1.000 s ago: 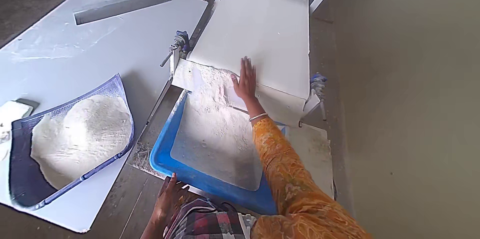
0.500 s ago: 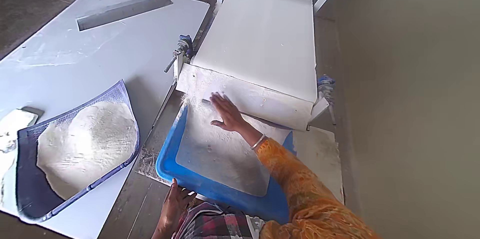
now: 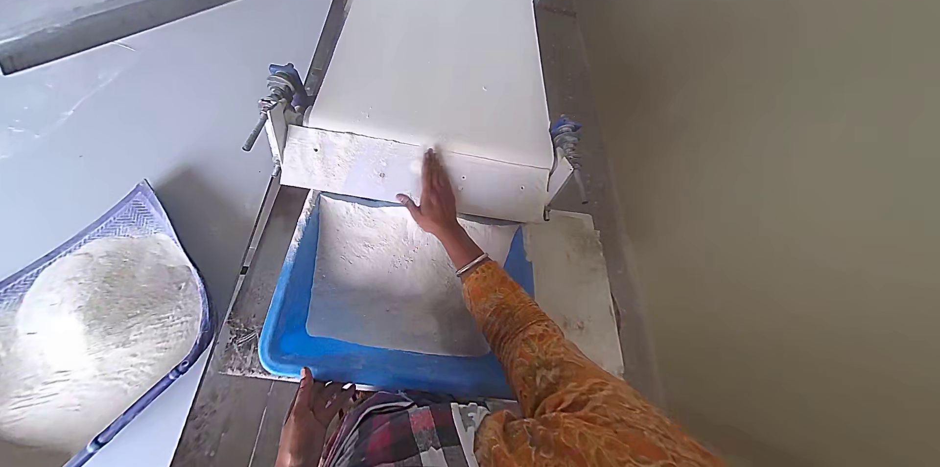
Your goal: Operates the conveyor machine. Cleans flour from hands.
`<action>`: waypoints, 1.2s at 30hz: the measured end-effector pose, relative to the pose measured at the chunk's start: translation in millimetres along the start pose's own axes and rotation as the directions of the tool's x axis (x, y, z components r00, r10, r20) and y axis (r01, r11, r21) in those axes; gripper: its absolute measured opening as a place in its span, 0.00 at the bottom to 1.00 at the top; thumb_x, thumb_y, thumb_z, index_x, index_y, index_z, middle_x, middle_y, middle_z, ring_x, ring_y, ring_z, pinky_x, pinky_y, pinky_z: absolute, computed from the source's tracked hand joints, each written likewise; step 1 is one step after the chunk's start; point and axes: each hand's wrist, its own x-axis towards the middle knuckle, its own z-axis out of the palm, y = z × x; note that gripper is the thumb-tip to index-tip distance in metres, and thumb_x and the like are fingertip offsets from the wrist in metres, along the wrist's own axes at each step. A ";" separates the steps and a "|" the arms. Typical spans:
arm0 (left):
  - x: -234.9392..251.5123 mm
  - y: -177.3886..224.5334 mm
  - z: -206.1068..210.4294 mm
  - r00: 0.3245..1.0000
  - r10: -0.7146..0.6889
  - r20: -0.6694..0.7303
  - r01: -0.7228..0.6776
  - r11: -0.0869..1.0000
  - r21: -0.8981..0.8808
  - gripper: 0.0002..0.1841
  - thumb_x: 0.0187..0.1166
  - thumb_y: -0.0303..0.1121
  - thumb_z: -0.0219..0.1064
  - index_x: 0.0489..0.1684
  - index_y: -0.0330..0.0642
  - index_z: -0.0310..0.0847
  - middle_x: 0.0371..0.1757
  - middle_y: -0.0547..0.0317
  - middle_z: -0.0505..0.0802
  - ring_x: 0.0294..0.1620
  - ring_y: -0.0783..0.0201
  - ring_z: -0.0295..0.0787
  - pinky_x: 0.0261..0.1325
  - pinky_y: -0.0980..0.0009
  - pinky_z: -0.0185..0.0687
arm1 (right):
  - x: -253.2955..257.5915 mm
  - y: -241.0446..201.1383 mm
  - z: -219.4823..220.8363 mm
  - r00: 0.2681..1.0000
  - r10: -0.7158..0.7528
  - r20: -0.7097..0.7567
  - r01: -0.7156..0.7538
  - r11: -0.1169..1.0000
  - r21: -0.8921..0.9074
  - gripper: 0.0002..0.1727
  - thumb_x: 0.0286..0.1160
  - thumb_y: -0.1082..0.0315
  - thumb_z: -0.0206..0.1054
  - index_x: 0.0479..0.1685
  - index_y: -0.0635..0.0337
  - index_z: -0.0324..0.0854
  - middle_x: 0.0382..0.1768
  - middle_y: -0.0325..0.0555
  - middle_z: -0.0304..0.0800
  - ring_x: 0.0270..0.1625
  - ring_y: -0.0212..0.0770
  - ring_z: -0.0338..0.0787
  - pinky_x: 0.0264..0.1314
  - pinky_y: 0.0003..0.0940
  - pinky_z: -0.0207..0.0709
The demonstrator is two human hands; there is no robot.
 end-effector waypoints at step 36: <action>2.1 -18.2 -29.0 0.984 0.092 0.151 -0.103 0.993 0.065 0.30 0.94 0.44 0.34 0.84 0.30 0.55 0.68 0.38 0.86 0.64 0.54 0.89 0.68 0.60 0.84 | 94.6 -111.4 85.2 0.949 -0.287 0.131 0.301 0.948 -0.103 0.56 0.81 0.29 0.49 0.91 0.73 0.51 0.93 0.65 0.49 0.96 0.59 0.48 0.96 0.55 0.36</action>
